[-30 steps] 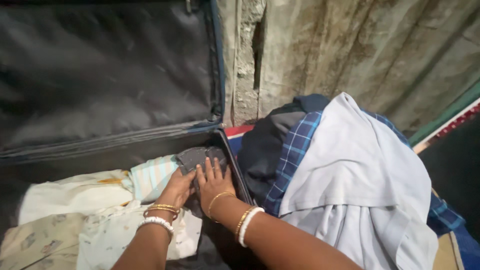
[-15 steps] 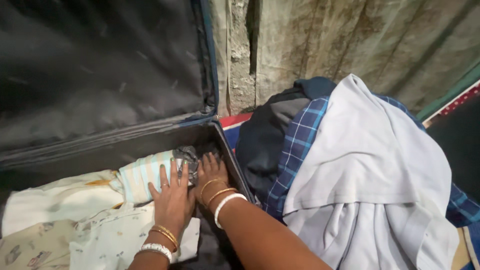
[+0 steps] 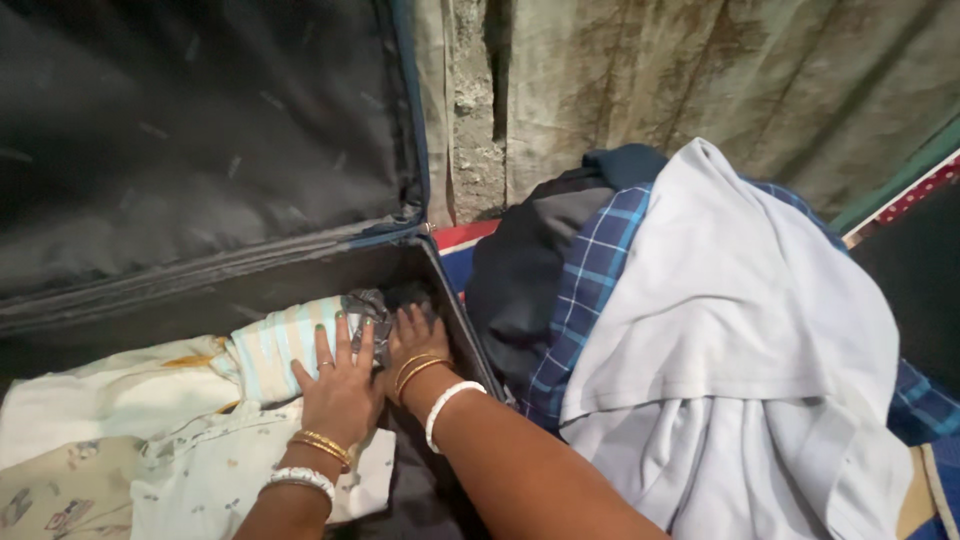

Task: The person folds and packs various pieces of clothing, including a yellow patterned cloth, a striped shirt, and white undergarments, into a black suitcase.

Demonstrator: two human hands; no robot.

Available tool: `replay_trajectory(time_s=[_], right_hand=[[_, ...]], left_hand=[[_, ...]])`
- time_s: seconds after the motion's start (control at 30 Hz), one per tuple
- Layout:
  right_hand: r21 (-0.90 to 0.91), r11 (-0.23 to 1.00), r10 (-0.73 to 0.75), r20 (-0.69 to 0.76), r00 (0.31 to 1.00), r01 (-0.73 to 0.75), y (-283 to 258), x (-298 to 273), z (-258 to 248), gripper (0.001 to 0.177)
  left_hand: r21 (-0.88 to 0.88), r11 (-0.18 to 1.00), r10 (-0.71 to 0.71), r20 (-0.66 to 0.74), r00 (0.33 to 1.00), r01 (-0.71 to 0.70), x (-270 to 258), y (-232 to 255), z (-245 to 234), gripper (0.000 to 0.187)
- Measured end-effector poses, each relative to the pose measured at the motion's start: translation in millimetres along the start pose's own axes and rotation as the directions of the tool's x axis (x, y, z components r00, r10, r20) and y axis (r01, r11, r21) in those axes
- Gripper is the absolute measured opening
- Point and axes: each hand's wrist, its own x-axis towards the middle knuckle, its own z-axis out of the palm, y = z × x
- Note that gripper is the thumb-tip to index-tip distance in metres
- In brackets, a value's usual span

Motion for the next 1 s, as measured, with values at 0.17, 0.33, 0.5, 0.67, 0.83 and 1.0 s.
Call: replay_trajectory(time_s=[0.17, 0.33, 0.5, 0.67, 0.83, 1.0], right_hand=[[0.005, 0.999, -0.054, 0.085, 0.995, 0.054, 0.8, -33.3, -10.3, 0.094], [0.060, 0.978, -0.202, 0.037, 0.979, 0.200, 16.9, -75.1, -41.7, 0.078], [0.076, 0.973, -0.202, -0.160, 0.966, 0.216, 30.6, -114.1, -79.9, 0.075], [0.120, 0.927, -0.248, -0.512, 0.822, 0.354, 70.2, -161.7, -112.9, 0.037], [0.073, 0.977, -0.142, -0.486, 0.862, 0.202, 124.4, -204.3, -151.2, 0.023], [0.072, 0.996, 0.013, -0.714, 0.700, 0.056, 187.6, -240.1, -160.7, 0.021]], left_hand=[[-0.068, 0.997, -0.011, 0.177, 0.984, 0.023, -5.5, -3.0, -12.9, 0.089], [-0.219, 0.976, 0.015, 0.074, 0.997, 0.002, -16.0, 9.7, -33.2, 0.086], [-0.291, 0.950, 0.076, -0.149, 0.986, -0.117, -26.2, 39.2, -60.0, 0.097], [-0.446, 0.879, -0.003, -0.354, 0.935, -0.167, -29.8, 75.2, -101.8, 0.073], [-0.462, 0.838, 0.065, -0.444, 0.894, -0.290, -37.2, 128.0, -147.9, 0.077], [-0.483, 0.733, 0.231, -0.485, 0.844, -0.479, -57.1, 197.6, -187.8, 0.094]])
